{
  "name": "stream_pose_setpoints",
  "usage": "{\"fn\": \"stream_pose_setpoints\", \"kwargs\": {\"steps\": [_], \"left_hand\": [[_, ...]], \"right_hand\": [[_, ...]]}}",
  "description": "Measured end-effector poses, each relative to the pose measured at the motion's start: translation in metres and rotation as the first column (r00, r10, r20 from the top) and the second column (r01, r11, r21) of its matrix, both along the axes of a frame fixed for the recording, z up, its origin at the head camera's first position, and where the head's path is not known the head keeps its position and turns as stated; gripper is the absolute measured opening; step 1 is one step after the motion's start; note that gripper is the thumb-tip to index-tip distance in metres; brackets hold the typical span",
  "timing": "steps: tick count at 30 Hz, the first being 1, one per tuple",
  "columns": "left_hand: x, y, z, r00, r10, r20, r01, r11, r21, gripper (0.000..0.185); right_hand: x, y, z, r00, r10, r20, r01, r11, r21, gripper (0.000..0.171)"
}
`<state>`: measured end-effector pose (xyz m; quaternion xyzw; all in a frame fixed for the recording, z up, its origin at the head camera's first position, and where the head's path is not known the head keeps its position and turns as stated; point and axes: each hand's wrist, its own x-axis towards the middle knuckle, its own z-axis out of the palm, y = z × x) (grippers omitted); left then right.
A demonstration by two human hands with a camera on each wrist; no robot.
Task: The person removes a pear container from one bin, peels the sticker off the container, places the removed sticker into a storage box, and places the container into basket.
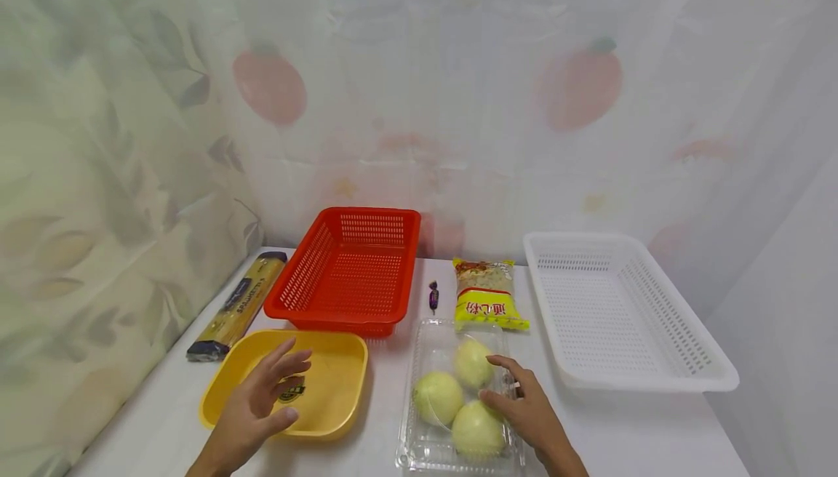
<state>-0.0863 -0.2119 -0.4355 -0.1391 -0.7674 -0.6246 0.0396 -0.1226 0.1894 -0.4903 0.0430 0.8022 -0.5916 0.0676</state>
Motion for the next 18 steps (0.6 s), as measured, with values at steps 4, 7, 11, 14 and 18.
{"fn": "stream_pose_setpoints", "kwargs": {"steps": [4, 7, 11, 14, 18], "left_hand": [[-0.001, 0.013, -0.002, 0.998, -0.037, 0.044, 0.036, 0.999, 0.024, 0.076], [-0.002, 0.021, -0.003, 0.995, -0.082, 0.064, 0.079, 0.996, 0.052, 0.077], [-0.003, 0.032, -0.004, 0.987, -0.129, 0.091, 0.122, 0.989, 0.084, 0.076], [-0.004, 0.038, -0.008, 0.983, -0.18, 0.045, 0.175, 0.98, 0.098, 0.076], [-0.004, 0.046, -0.014, 0.972, -0.233, 0.002, 0.231, 0.967, 0.104, 0.076]], "right_hand": [[0.0, 0.001, -0.002, 1.0, 0.004, 0.004, -0.004, 1.0, -0.01, 0.053], [0.0, 0.001, -0.002, 1.0, 0.005, 0.01, -0.004, 1.0, -0.011, 0.053], [0.0, 0.0, -0.002, 1.0, 0.004, 0.006, -0.003, 1.0, -0.011, 0.054], [-0.001, 0.0, -0.002, 1.0, -0.003, 0.007, 0.004, 1.0, -0.017, 0.053], [-0.001, 0.001, -0.002, 1.0, -0.002, 0.008, 0.003, 1.0, -0.019, 0.054]]}}
